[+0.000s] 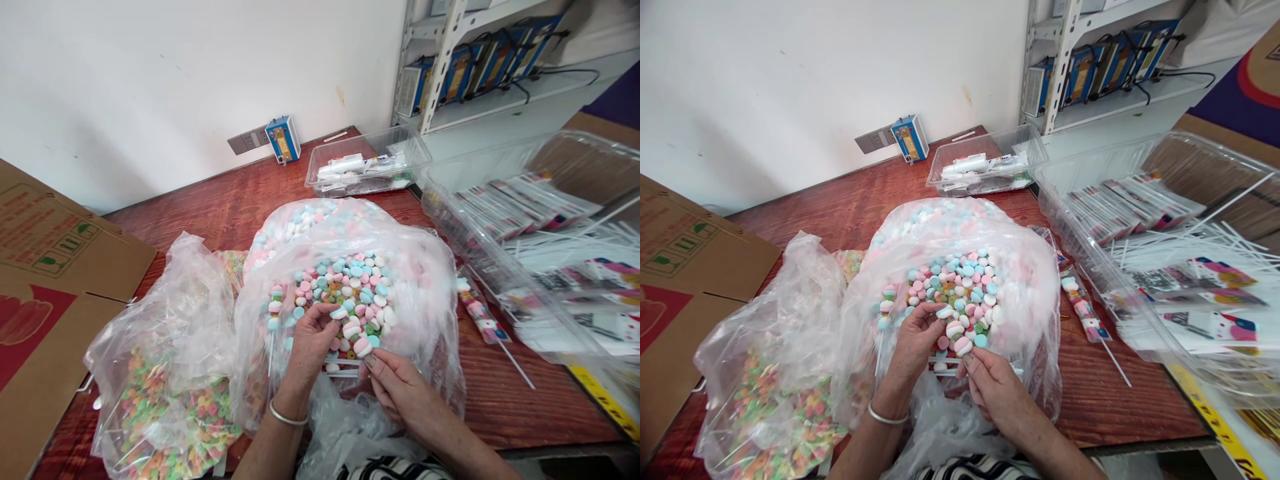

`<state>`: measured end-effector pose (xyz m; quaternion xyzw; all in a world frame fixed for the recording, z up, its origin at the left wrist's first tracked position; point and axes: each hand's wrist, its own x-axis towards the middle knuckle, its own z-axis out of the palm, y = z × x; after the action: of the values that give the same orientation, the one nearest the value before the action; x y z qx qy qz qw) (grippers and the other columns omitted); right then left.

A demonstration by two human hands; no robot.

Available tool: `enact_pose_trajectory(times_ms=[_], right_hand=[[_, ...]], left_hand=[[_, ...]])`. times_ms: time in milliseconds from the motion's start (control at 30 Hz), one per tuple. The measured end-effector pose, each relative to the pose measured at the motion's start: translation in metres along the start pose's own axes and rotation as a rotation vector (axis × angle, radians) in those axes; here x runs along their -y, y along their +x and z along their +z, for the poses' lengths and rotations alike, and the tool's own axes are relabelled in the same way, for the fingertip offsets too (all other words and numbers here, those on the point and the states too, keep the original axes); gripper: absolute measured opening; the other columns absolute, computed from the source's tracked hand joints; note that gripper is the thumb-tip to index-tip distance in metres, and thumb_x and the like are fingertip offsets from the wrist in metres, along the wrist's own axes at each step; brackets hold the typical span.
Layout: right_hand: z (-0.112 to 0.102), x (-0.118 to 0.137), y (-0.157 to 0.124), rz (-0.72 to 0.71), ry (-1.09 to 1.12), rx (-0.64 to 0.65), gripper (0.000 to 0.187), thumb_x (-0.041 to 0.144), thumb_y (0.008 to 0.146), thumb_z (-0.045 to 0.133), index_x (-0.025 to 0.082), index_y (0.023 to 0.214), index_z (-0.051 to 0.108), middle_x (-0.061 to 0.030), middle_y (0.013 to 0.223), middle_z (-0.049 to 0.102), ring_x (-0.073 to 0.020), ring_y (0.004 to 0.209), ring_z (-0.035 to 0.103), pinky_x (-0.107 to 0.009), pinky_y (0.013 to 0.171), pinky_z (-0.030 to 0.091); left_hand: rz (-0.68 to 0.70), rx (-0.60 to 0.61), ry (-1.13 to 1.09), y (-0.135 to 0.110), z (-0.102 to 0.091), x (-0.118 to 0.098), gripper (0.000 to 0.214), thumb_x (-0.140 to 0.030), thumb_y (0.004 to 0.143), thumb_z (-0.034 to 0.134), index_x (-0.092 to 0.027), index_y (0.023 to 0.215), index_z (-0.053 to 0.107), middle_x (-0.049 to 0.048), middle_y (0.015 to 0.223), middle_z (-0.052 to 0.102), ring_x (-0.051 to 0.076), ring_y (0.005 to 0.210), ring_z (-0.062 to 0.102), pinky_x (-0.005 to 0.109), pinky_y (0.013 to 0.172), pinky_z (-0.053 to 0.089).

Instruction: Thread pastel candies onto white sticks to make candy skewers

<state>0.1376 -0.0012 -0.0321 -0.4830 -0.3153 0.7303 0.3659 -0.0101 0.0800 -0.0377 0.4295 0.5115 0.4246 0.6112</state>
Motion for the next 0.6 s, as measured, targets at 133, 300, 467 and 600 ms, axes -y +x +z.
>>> enact_pose_trajectory(times_ms=[133, 300, 467, 600], right_hand=[[0.002, -0.001, 0.006, -0.053, -0.097, -0.035, 0.044, 0.065, 0.086, 0.047, 0.023, 0.078, 0.055, 0.0110, 0.041, 0.031, -0.0075, 0.034, 0.019, -0.022, 0.036, 0.017], [0.005, -0.004, 0.014, -0.253, -0.353, -0.128, 0.035, 0.048, 0.095, 0.041, 0.022, 0.075, 0.054, 0.0058, 0.049, 0.041, -0.0119, 0.045, 0.036, -0.024, 0.044, 0.028], [0.007, -0.016, 0.018, -0.474, -0.627, -0.188, 0.026, 0.034, 0.097, 0.038, 0.021, 0.092, 0.060, -0.0055, 0.075, 0.065, -0.0198, 0.063, 0.058, -0.029, 0.061, 0.041], [0.005, -0.025, 0.020, -0.447, -0.808, -0.209, 0.033, 0.033, 0.098, 0.033, 0.020, 0.110, 0.060, -0.0113, 0.078, 0.071, -0.0245, 0.060, 0.065, -0.031, 0.056, 0.039]], left_hand=[[-0.010, -0.023, -0.007, -0.002, 0.003, 0.006, 0.027, -0.036, 0.074, 0.072, -0.019, 0.094, 0.064, -0.0040, 0.065, 0.061, 0.005, 0.041, 0.044, 0.019, 0.041, 0.034], [-0.039, -0.081, -0.298, -0.004, 0.018, 0.001, 0.031, -0.038, 0.076, 0.069, -0.021, 0.097, 0.055, -0.0009, 0.080, 0.065, 0.011, 0.058, 0.060, 0.020, 0.050, 0.042], [-0.062, -0.228, -0.585, -0.003, 0.042, -0.017, 0.026, -0.037, 0.077, 0.065, -0.022, 0.092, 0.050, -0.0062, 0.068, 0.055, 0.009, 0.058, 0.059, 0.022, 0.062, 0.050], [-0.164, -0.208, -0.630, -0.007, 0.054, -0.020, 0.026, -0.043, 0.078, 0.061, -0.020, 0.088, 0.052, -0.0040, 0.065, 0.053, 0.009, 0.053, 0.055, 0.023, 0.057, 0.050]])
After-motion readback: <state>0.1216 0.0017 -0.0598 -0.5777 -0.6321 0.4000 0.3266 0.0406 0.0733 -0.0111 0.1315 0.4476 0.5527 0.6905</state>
